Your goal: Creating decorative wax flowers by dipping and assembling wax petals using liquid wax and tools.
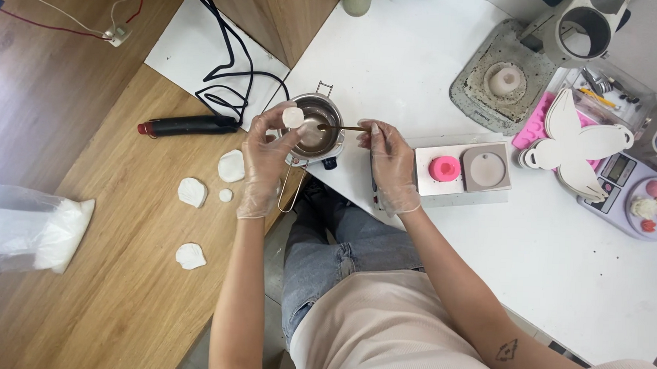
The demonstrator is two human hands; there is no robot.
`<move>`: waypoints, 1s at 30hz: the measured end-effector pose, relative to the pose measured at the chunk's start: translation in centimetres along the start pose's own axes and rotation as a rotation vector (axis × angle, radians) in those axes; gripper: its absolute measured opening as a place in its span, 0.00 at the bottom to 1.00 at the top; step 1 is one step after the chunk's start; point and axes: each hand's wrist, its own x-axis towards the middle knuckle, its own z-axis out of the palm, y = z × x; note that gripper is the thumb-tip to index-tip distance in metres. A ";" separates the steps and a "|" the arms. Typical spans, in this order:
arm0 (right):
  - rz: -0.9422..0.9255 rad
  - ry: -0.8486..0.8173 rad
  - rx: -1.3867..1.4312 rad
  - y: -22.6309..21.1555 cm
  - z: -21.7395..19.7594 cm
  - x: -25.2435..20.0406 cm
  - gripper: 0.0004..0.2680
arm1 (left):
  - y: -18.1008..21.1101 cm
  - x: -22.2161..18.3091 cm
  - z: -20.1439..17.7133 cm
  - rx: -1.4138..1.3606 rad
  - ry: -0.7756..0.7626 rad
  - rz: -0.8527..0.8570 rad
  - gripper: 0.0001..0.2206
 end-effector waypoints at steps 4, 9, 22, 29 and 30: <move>0.051 -0.018 0.013 0.7 0.0 0.0 0.09 | 1.8 -0.1 0.4 -0.320 0.013 -0.196 0.20; 0.050 -0.041 -0.051 1.0 -0.2 -0.1 0.09 | 5.0 -1.7 0.9 -0.600 0.003 -0.148 0.20; -0.034 -0.027 -0.077 2.7 0.3 -0.2 0.09 | 12.6 -6.5 1.0 -0.071 0.105 0.297 0.23; 0.008 -0.039 -0.004 2.9 0.2 -0.4 0.09 | 15.1 -8.5 1.3 -0.064 0.134 0.310 0.23; 0.023 -0.048 0.005 2.9 0.1 -0.5 0.09 | 15.3 -8.8 1.4 -0.056 0.135 0.314 0.22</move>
